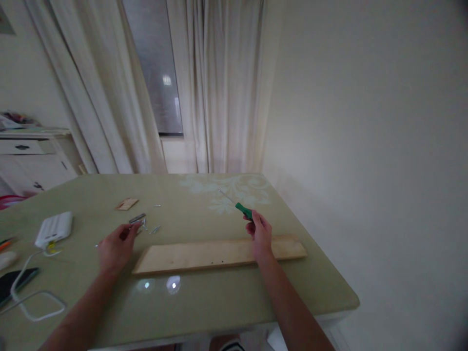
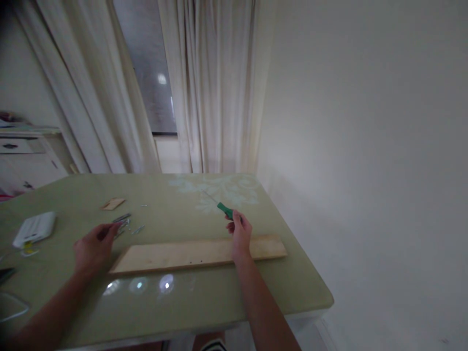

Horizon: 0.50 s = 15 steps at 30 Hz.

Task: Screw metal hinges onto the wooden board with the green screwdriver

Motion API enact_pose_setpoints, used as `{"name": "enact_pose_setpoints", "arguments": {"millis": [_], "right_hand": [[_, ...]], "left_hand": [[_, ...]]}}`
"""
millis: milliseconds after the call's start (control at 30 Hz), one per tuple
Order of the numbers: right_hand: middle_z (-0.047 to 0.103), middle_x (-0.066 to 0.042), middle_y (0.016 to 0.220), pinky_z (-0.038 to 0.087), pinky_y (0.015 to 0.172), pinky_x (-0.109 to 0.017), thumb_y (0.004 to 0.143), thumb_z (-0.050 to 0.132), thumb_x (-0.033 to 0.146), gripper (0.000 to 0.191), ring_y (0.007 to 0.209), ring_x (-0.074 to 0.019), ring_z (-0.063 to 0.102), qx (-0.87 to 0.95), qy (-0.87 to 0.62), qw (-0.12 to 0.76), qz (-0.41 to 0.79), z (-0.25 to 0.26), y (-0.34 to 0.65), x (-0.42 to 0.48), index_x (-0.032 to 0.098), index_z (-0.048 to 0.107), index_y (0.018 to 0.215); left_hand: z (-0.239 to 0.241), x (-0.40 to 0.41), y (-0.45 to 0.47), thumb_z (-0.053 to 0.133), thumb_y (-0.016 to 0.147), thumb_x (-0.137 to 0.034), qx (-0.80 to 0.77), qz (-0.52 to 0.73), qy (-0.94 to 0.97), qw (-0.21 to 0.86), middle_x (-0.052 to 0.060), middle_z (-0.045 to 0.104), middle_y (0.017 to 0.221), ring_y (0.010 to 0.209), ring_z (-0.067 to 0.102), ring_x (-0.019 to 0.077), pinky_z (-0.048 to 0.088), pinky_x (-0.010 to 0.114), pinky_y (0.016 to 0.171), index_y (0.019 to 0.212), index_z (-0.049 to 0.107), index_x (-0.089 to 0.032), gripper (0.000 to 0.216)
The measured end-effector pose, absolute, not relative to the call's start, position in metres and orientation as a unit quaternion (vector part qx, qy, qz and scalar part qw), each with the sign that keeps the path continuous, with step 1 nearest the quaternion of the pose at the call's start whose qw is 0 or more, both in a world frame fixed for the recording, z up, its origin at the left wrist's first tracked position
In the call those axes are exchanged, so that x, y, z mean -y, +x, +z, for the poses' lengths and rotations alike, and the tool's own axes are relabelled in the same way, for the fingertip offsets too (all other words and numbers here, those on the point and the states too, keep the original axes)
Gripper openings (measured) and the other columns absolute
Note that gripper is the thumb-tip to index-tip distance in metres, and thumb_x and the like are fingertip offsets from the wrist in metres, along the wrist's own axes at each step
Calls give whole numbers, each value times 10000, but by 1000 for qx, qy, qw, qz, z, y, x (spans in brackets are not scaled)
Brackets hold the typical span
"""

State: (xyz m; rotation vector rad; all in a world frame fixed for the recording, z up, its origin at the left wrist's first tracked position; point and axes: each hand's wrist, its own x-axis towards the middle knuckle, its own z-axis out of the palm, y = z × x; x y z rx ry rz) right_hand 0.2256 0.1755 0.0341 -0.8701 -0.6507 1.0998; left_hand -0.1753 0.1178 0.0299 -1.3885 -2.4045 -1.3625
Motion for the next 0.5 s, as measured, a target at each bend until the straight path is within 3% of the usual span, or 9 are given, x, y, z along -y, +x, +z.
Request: {"name": "enact_pose_setpoints", "arguments": {"millis": [133, 233, 500], "right_hand": [[785, -59, 779, 410, 490, -205, 592, 919, 583, 513, 567, -103, 606, 263, -390, 716, 516, 34, 228, -177, 170, 784, 864], [794, -62, 789, 421, 482, -202, 575, 929, 570, 507, 547, -96, 599, 248, -383, 716, 529, 34, 229, -178, 174, 777, 853], [787, -46, 757, 353, 419, -173, 562, 952, 545, 485, 465, -47, 484, 227, -360, 724, 543, 37, 228, -177, 177, 768, 819]], "left_hand": [[48, -116, -136, 474, 944, -587, 712, -473, -517, 36, 16, 613, 561, 540, 605, 191, 407, 287, 563, 754, 680, -201, 478], [64, -126, -99, 373, 988, -572, 657, -480, -580, 45, 8, 494, 447, 442, 505, 152, 353, 284, 529, 501, 495, -223, 611], [48, -174, -44, 309, 932, -650, 633, -452, -626, -51, -33, 276, 470, 448, 314, 120, 219, 297, 511, 478, 305, -245, 608]]}}
